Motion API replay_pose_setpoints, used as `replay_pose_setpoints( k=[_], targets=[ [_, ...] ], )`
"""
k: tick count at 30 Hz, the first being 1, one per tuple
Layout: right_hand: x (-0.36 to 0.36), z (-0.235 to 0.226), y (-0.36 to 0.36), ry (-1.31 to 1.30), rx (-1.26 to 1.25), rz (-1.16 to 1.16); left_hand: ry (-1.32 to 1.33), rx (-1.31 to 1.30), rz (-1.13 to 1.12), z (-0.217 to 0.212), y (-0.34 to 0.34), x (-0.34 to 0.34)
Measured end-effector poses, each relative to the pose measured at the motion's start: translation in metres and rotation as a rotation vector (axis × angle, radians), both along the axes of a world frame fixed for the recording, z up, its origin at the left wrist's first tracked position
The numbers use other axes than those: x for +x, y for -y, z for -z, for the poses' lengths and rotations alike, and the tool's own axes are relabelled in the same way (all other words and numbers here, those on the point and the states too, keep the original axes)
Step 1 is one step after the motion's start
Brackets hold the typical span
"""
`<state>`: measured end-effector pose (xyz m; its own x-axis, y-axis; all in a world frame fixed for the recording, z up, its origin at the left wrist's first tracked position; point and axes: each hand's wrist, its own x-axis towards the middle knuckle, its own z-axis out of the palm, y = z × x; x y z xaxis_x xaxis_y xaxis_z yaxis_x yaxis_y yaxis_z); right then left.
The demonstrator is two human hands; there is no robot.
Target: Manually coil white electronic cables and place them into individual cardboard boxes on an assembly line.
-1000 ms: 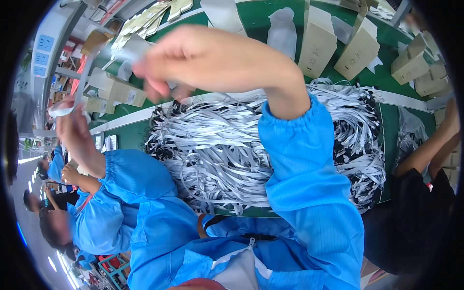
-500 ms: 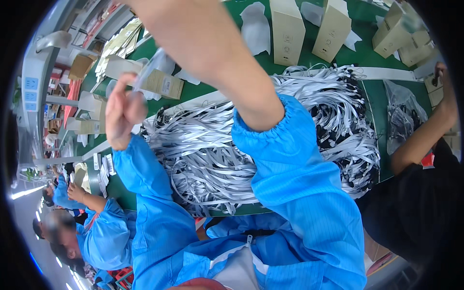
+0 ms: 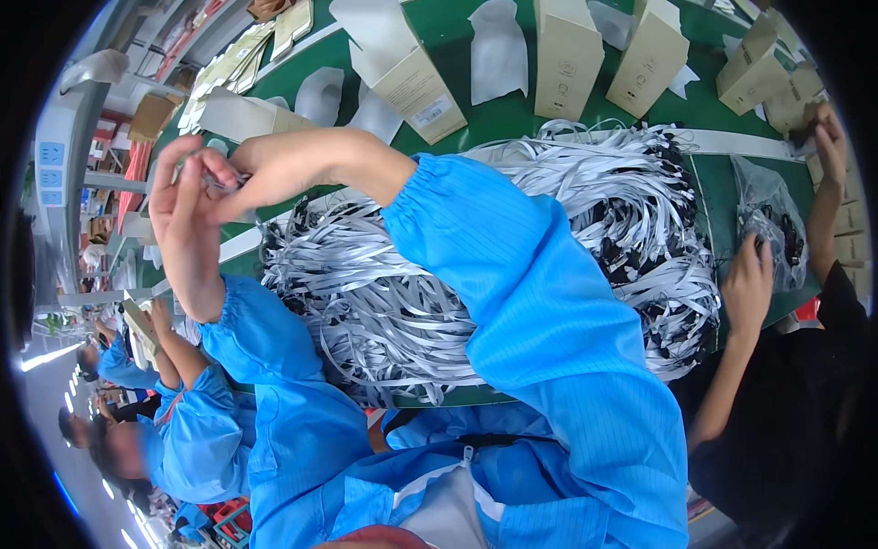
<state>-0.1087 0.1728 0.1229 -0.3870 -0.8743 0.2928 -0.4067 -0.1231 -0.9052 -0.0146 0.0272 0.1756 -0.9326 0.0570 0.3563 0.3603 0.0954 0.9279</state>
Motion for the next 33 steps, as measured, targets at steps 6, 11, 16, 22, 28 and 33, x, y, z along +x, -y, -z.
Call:
replay_pose_setpoints(
  k=[6, 11, 16, 22, 28, 33],
  targets=[
    [0.006, 0.000, 0.014, -0.524, -0.356, 0.541, 0.094, 0.066, -0.222, 0.006, 0.035, -0.010],
    [0.021, -0.010, 0.028, -0.196, -0.860, 0.983, 0.096, -0.145, -0.125, 0.026, 0.013, -0.016],
    [0.006, -0.028, -0.019, 0.551, -0.737, 0.829, 0.220, -0.434, -0.191, 0.008, 0.008, 0.008],
    [-0.010, -0.029, -0.031, 0.165, -0.618, 1.006, -0.450, -0.772, -0.580, 0.056, 0.018, -0.042],
    [-0.025, -0.038, -0.016, 0.151, -0.677, 0.872, -0.031, -0.478, -0.340, 0.061, -0.008, -0.062],
    [-0.023, -0.051, -0.003, -0.038, -0.764, 0.618, -0.197, -0.395, -0.325, 0.046, -0.014, -0.042]
  ],
)
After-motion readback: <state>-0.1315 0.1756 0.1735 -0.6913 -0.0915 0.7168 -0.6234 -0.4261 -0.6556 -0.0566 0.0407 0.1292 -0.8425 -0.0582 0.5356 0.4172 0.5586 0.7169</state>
